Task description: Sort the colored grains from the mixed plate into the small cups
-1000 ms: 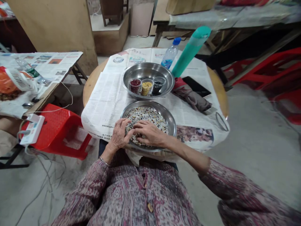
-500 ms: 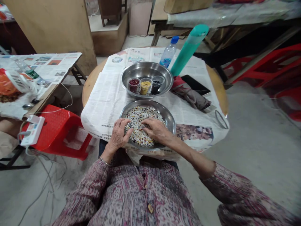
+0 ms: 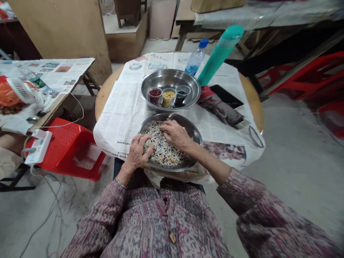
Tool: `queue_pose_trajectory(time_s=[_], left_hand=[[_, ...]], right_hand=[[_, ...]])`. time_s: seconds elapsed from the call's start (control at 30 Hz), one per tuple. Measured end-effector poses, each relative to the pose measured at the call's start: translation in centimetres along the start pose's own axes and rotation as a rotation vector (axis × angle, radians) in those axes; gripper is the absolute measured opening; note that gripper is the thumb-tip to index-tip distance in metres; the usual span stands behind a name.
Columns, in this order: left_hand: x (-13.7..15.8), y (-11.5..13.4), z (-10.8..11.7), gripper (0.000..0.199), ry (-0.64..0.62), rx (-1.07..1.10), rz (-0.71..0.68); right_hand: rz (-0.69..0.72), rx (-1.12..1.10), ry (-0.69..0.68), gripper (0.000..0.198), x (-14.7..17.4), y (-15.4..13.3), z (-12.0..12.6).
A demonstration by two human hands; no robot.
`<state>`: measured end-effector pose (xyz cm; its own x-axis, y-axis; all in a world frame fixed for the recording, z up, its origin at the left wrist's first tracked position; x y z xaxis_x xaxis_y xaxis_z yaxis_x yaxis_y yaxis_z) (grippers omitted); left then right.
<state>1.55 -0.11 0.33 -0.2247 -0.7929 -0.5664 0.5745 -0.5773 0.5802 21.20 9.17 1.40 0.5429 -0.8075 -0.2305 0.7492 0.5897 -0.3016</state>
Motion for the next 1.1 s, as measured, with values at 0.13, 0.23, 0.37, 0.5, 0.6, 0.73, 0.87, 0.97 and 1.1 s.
queue_pose_trajectory(time_s=[0.13, 0.23, 0.37, 0.5, 0.6, 0.73, 0.87, 0.97, 1.1], left_hand=[[-0.1, 0.1, 0.1, 0.022, -0.003, -0.003, -0.012], [-0.1, 0.1, 0.1, 0.022, -0.011, 0.0, -0.004], [0.0, 0.1, 0.0, 0.022, -0.023, -0.005, 0.012], [0.1, 0.0, -0.1, 0.022, -0.028, -0.006, 0.023], [0.1, 0.0, -0.1, 0.021, -0.027, 0.0, 0.009], [0.0, 0.0, 0.0, 0.021, -0.021, -0.007, 0.015], [0.0, 0.0, 0.0, 0.021, -0.019, -0.015, 0.017], [0.0, 0.0, 0.0, 0.021, -0.02, -0.007, 0.015], [0.0, 0.0, 0.0, 0.021, -0.035, -0.013, 0.036]], right_hand=[[-0.12, 0.124, 0.019, 0.033, -1.2, -0.4, -0.4], [0.011, 0.072, -0.039, 0.029, -0.3, -1.8, -0.4], [0.224, -0.054, -0.171, 0.019, 3.1, -2.8, 1.0], [0.349, -0.105, -0.28, 0.017, 6.4, -2.7, 3.0], [0.377, -0.117, -0.337, 0.017, 7.2, -2.5, 3.6], [0.283, -0.068, -0.272, 0.02, 5.9, -1.3, 2.6], [-0.009, 0.095, -0.074, 0.025, 4.0, 0.8, 1.4], [-0.119, 0.119, 0.007, 0.027, 3.2, 0.9, 0.7], [-0.025, 0.014, 0.0, 0.037, 2.6, -1.9, -0.5]])
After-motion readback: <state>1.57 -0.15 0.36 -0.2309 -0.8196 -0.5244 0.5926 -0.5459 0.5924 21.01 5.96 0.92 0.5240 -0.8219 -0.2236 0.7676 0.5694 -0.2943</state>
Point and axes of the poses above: each hand's wrist, its own x-axis away from the middle knuckle, its own z-axis out of the back of the hand, y = z × x, the point moved 1 cm from there along -x, towards the middle knuckle, and after that the axes turned 6 degrees about x, right-handed, at the moved point
